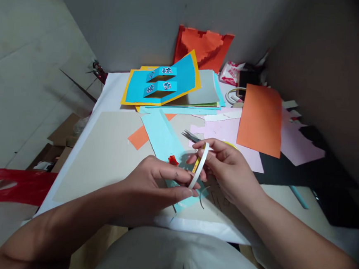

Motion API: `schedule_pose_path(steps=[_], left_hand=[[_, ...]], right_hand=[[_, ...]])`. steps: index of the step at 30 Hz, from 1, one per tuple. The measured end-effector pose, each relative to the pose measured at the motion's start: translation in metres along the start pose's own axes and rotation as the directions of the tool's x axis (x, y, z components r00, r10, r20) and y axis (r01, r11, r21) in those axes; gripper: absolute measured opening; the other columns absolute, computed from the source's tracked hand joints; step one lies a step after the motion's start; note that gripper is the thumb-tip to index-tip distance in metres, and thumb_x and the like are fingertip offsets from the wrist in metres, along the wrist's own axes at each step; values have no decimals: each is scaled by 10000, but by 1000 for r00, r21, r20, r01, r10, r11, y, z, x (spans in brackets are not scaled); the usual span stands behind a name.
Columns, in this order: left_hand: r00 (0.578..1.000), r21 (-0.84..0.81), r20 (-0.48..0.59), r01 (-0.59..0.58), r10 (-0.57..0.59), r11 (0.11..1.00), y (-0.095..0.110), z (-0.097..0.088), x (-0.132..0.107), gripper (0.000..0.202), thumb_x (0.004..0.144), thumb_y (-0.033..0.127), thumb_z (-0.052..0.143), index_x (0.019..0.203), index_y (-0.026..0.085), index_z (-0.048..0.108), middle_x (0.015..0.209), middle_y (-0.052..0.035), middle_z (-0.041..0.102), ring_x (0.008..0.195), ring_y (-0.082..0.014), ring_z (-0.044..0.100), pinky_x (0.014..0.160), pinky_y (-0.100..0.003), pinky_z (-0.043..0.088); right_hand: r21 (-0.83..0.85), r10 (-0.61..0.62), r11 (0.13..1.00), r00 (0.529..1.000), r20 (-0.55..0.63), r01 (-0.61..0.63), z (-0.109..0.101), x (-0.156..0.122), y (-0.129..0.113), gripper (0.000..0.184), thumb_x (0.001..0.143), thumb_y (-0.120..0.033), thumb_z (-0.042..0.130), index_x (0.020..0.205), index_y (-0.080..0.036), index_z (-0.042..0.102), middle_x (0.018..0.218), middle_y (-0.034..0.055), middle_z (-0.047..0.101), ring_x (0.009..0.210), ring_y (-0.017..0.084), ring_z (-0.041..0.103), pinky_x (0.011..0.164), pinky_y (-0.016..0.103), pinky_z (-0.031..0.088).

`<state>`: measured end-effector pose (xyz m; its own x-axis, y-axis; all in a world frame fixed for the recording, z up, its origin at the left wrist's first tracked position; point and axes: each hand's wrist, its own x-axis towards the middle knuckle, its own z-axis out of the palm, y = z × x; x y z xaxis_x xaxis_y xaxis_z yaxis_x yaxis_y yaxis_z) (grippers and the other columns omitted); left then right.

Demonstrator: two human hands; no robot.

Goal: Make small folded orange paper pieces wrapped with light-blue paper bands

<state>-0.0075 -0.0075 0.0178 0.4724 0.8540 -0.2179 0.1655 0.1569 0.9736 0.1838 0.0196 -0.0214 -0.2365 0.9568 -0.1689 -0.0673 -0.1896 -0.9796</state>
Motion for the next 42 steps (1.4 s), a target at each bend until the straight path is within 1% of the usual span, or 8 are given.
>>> schedule_pose_path(steps=[2, 4, 8, 15, 21, 26, 33, 42], left_hand=[[1000, 50, -5, -19, 19, 999, 0, 0, 0, 141, 808, 282, 745, 824, 157, 808, 863, -57, 782, 882, -212, 689, 803, -281, 512], [1000, 82, -19, 4, -3, 997, 2, 0, 0, 146, 817, 276, 731, 819, 149, 803, 805, -49, 769, 799, -192, 671, 742, -275, 506], [999, 74, -3, 45, -45, 996, 3, -2, 0, 128, 811, 246, 723, 790, 141, 793, 761, -40, 750, 725, -168, 637, 688, -262, 484], [994, -32, 32, 108, -107, 994, -5, -4, 3, 168, 837, 266, 702, 887, 137, 797, 795, -62, 748, 722, -147, 631, 686, -246, 487], [985, -121, 37, 172, -169, 978, 3, 0, -2, 176, 774, 273, 766, 894, 152, 806, 743, -58, 747, 681, -152, 625, 655, -262, 478], [993, 9, 41, 111, -111, 994, 6, -1, -5, 208, 778, 335, 767, 886, 162, 805, 755, -53, 745, 688, -169, 629, 621, -265, 466], [977, 344, -150, -90, 149, 935, 9, 2, -3, 107, 790, 189, 689, 746, 139, 772, 582, 11, 648, 518, -87, 495, 524, -202, 416], [897, 608, -138, -258, 420, 751, 1, 4, -2, 138, 849, 172, 654, 746, 156, 745, 681, -35, 754, 550, -119, 629, 565, -210, 474]], right_hand=[[-224, -273, 940, 961, -43, 257, 1, -4, -1, 236, 910, -221, 577, 1143, -247, 606, 1038, 72, 693, 643, 131, 614, 549, 282, 512], [-482, -595, 689, 802, 51, 542, 0, -10, -4, 374, 874, -136, 598, 1221, -274, 620, 1296, 114, 595, 794, 159, 643, 651, 331, 546], [-555, -741, 359, 590, 320, 751, -2, -17, -12, 318, 862, -66, 586, 1080, -268, 702, 1031, 80, 725, 858, 203, 696, 719, 360, 568], [-368, -417, 848, 909, -21, 381, 4, -14, -6, 168, 872, -145, 616, 881, -237, 757, 809, 17, 773, 677, 158, 711, 590, 279, 561], [-154, -183, 974, 978, -101, 166, 9, -11, -3, 86, 833, -241, 680, 805, -200, 750, 763, 21, 744, 524, 118, 629, 482, 252, 541], [-233, -286, 939, 952, -113, 254, 6, -12, -5, 164, 863, -187, 638, 978, -227, 747, 961, 55, 750, 708, 150, 684, 598, 284, 582], [-473, -738, 569, 671, 66, 673, 7, -25, -10, 334, 811, -96, 701, 1089, -277, 665, 1008, 70, 659, 926, 228, 643, 753, 399, 563], [-575, -756, 468, 641, 132, 671, 12, -27, -12, 272, 809, -73, 722, 999, -254, 653, 1023, 79, 651, 956, 231, 630, 815, 432, 543]])
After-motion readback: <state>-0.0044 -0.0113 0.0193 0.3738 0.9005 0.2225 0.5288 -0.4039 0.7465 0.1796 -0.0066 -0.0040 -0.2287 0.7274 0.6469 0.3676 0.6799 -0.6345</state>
